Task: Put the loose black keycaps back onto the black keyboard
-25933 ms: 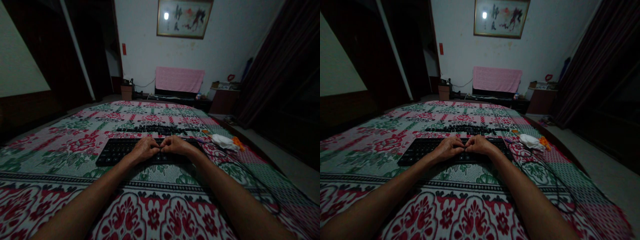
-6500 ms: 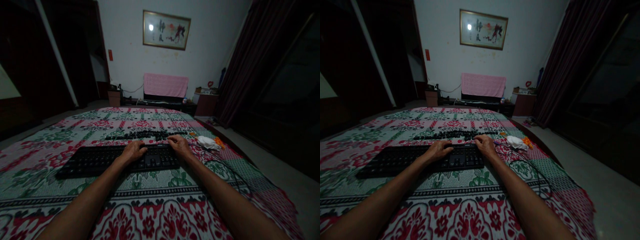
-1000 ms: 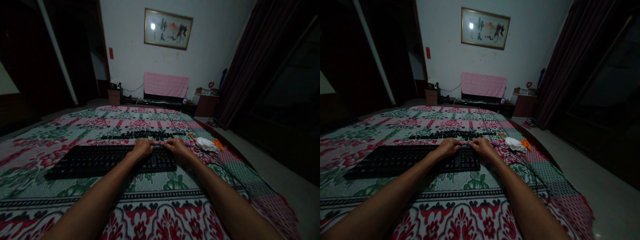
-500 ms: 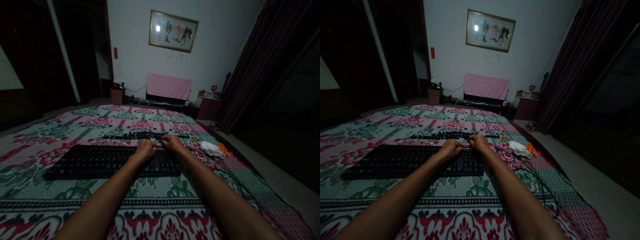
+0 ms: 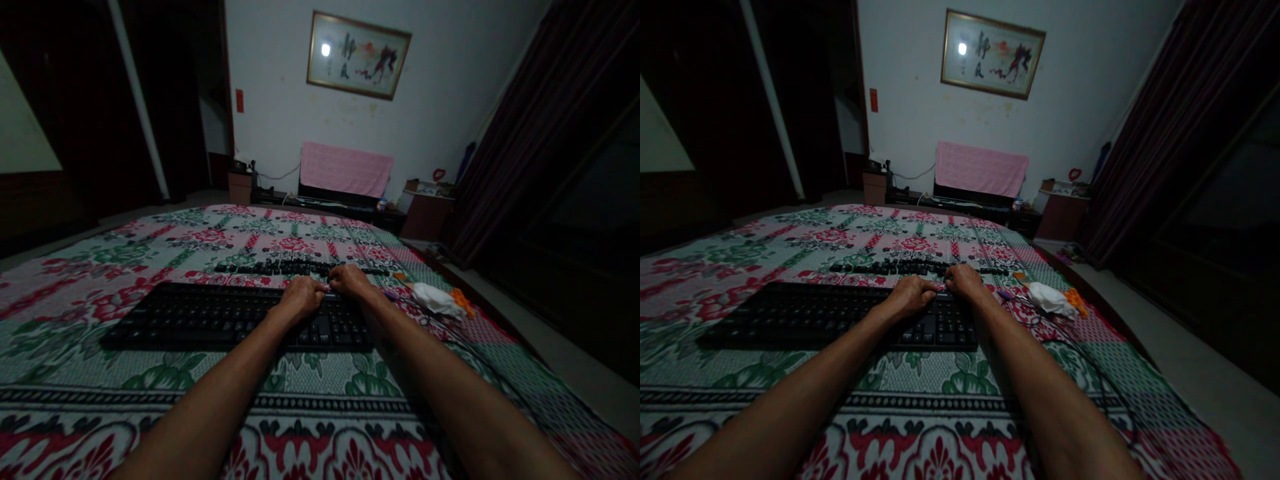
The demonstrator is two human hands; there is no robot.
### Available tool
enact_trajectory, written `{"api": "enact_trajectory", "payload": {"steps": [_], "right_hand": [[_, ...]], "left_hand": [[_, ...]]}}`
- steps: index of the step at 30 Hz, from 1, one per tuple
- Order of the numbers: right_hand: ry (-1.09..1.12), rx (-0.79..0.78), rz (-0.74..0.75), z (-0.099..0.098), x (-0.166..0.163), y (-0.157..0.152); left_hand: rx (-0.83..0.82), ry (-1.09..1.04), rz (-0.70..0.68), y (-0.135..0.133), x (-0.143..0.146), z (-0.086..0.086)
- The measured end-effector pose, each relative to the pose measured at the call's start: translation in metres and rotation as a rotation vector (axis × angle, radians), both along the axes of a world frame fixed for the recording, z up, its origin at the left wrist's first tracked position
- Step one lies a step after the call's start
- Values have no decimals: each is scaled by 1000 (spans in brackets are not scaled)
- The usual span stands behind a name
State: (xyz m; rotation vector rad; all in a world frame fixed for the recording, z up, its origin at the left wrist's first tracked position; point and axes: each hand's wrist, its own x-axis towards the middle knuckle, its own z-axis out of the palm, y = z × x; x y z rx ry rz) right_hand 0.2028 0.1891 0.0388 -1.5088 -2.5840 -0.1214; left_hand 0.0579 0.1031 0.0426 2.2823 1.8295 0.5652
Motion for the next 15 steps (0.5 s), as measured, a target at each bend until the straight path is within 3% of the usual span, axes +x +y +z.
{"api": "enact_trajectory", "payload": {"steps": [5,9,12,15], "right_hand": [[18,12,0,1,-2,0],[260,32,-33,11,13,2],[538,-91,-43,23,33,-3],[648,-282,11,31,52,-20]], "left_hand": [[7,10,1,1,0,-1],[3,21,-3,1,0,0],[-11,24,0,0,0,0],[-19,22,-1,0,0,1]]}}
